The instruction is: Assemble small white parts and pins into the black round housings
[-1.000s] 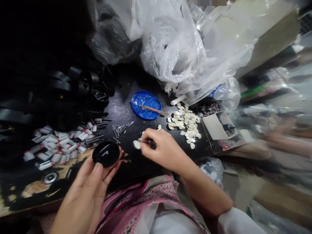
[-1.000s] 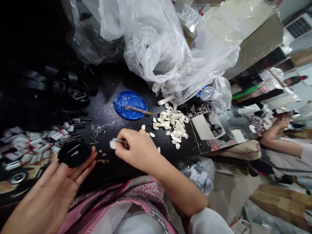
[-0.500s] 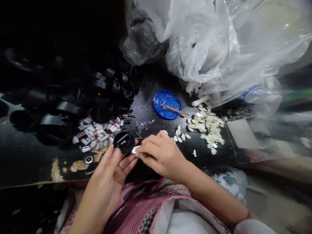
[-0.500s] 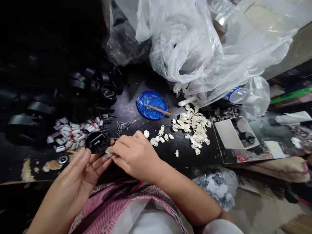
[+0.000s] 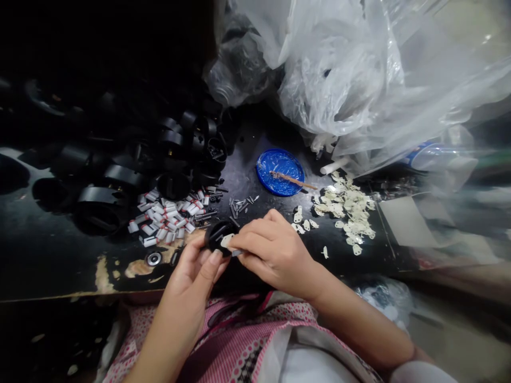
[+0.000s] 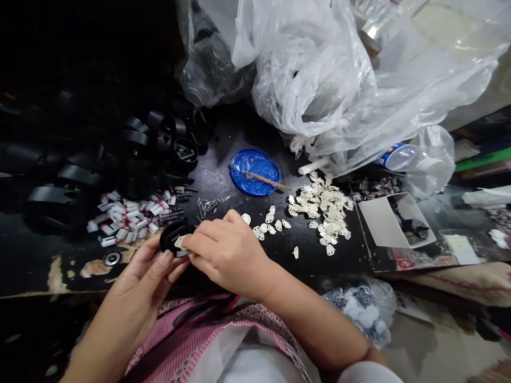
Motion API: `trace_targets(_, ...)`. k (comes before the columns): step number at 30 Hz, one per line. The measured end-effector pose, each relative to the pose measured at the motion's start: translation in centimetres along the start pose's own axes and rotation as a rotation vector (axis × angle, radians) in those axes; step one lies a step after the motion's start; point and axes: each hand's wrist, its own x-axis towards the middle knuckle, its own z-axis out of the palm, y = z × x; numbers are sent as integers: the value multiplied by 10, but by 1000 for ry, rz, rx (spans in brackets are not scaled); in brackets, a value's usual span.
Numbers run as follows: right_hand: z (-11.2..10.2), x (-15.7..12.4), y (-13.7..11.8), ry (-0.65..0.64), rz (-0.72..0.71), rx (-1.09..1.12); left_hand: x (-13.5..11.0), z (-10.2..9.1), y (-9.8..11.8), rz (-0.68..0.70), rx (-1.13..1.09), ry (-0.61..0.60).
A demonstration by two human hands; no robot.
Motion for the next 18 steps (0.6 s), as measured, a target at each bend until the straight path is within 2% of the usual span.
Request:
trace_targets(3, -3, 0, 0, -12, -15, 10, 0, -1, -2, 69, 44, -34)
trace_targets(6, -4, -3, -5, 6, -14, 36, 0, -1, -4, 120, 59, -17)
trace_targets(11, 6, -12, -17, 92, 157, 69, 6, 3, -6, 116, 94, 14)
trace_targets(14, 10, -14, -21, 123, 211, 107, 8, 8, -7, 85, 92, 23)
trace_targets(16, 9, -11, -22, 78, 213, 187, 1, 1, -8, 50, 89, 32)
trace_targets(18, 5, -6, -24, 6, 156, 349, -14, -26, -10, 32, 111, 95)
